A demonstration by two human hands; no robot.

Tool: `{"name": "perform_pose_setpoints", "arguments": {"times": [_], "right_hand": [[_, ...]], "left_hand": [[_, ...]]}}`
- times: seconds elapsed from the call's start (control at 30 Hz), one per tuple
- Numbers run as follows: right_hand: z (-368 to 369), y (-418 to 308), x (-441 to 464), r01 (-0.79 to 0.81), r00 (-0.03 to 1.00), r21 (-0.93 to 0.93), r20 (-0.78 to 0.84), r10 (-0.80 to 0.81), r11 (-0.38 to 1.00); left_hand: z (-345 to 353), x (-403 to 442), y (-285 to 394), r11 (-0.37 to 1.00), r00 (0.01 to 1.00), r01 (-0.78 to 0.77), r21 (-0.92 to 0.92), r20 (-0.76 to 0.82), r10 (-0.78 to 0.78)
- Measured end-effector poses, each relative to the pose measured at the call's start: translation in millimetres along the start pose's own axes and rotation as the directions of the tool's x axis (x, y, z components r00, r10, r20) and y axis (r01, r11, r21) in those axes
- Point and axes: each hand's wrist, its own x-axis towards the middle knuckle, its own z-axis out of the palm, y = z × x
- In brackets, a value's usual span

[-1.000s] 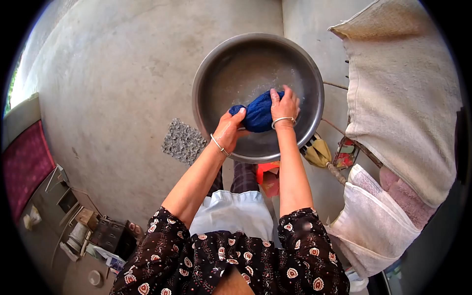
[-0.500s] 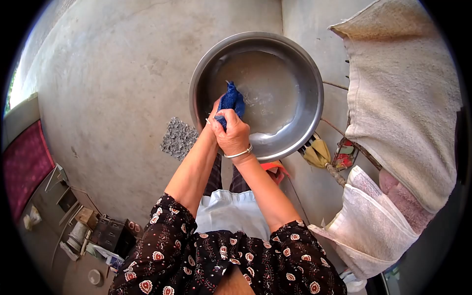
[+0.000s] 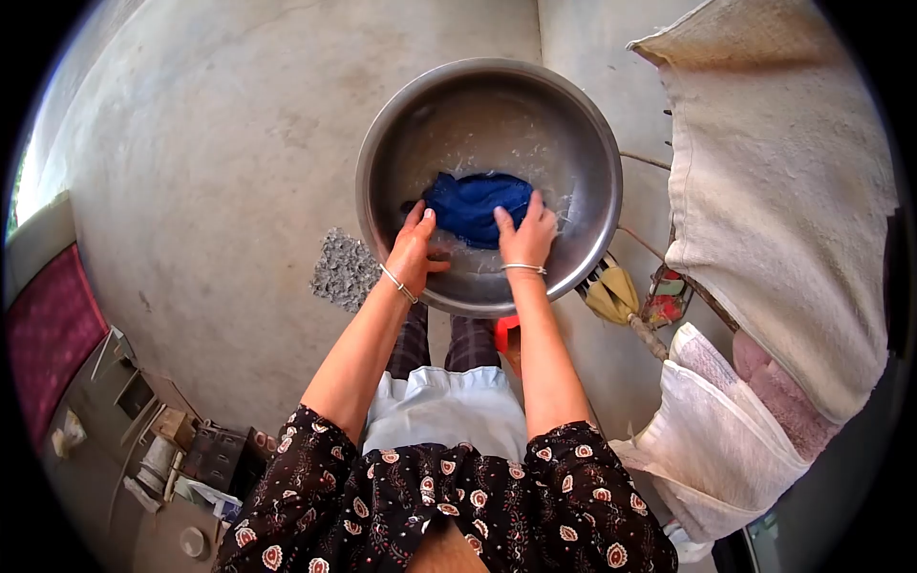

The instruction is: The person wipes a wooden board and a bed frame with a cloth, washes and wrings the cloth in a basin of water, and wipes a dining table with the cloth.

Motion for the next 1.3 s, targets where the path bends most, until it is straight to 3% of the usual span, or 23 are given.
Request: {"name": "perform_pose_setpoints", "arguments": {"times": [0.07,0.17,0.2,0.23,0.27,0.33,0.37,0.47,0.5,0.53,0.63,0.67,0.73,0.8,0.83,0.87,0.93,1.0,1.07,1.13,1.17,1.2,1.3], "right_hand": [[25,7,-22,-0.009,0.985,0.400,0.163,-0.062,0.917],[-8,-46,-32,-0.363,0.869,0.702,0.492,-0.049,0.613],[-23,-63,-35,-0.315,0.877,0.775,0.458,-0.143,0.548],[-33,-76,-39,-0.260,0.894,0.791,0.415,-0.172,0.554],[-39,-87,-42,-0.203,0.907,0.804,0.370,-0.203,0.559],[-39,-106,-39,0.123,0.958,0.655,0.118,-0.262,0.746],[-41,-115,-32,0.176,0.969,0.553,0.048,-0.242,0.814],[-27,-113,1,0.271,0.961,0.456,-0.085,-0.262,0.848],[-25,-108,14,0.251,0.967,0.406,-0.071,-0.244,0.879],[-24,-102,29,0.233,0.972,0.355,-0.056,-0.228,0.905],[-28,-78,64,0.194,0.980,0.193,-0.005,-0.197,0.962],[-33,-71,72,0.137,0.985,0.151,0.082,-0.150,0.979],[-23,-38,91,0.101,0.992,0.149,0.056,-0.110,0.984],[-19,-22,91,0.071,0.997,-0.025,-0.002,-0.071,0.997],[-7,-15,84,0.029,0.992,-0.033,0.126,-0.025,0.999],[14,-9,68,0.140,0.990,-0.014,-0.001,-0.140,0.990],[31,-11,55,-0.003,0.951,0.516,0.268,-0.158,0.856],[9,-43,22,-0.213,0.882,0.675,0.444,-0.159,0.707],[-26,-77,1,-0.160,0.871,0.738,0.418,-0.258,0.655],[-40,-99,-13,0.025,0.930,0.739,0.230,-0.287,0.673],[-47,-113,-17,0.071,0.938,0.695,0.197,-0.284,0.716],[-48,-121,-16,0.193,0.946,0.622,0.087,-0.313,0.759],[-26,-112,6,0.302,0.951,0.417,-0.075,-0.299,0.857]], "left_hand": [[9,16,-6,0.998,0.999,0.029,0.052,-0.029,-0.028],[8,48,-13,0.973,0.989,-0.139,-0.187,0.029,0.146],[7,57,-10,0.945,0.975,-0.188,-0.268,0.066,0.212],[2,61,-1,0.938,0.978,-0.044,-0.344,0.177,0.111],[1,60,10,0.951,0.972,-0.033,-0.307,0.211,0.101],[2,63,13,0.972,0.968,-0.186,-0.146,0.140,0.207],[1,68,13,0.972,0.954,-0.202,-0.120,0.202,0.223],[16,48,3,0.763,0.932,-0.180,-0.621,0.142,0.334],[12,52,7,0.872,0.975,-0.189,-0.451,0.019,0.221],[28,31,22,0.936,0.985,-0.157,-0.314,0.024,0.173],[31,8,23,0.933,0.956,-0.222,-0.284,0.126,0.265],[24,8,22,0.941,0.962,-0.182,-0.285,0.148,0.231],[8,8,18,0.952,0.970,-0.102,-0.287,0.186,0.160],[7,9,15,0.980,0.994,-0.108,-0.166,-0.019,0.106],[6,16,9,0.986,0.996,-0.078,-0.147,-0.060,0.069],[7,20,7,0.990,0.994,-0.050,-0.131,-0.099,0.037],[14,26,5,0.978,0.997,-0.073,-0.197,-0.040,0.066],[13,51,-3,0.932,0.994,-0.091,-0.350,0.030,0.108],[-4,76,-4,0.898,0.987,-0.100,-0.428,0.072,0.144],[-1,70,16,0.821,0.924,0.122,-0.557,0.366,0.111],[1,71,18,0.821,0.961,0.099,-0.562,0.269,0.069],[-8,67,13,0.848,0.888,0.006,-0.530,0.393,0.240],[12,52,10,0.793,0.869,-0.251,-0.555,0.232,0.437]]}}
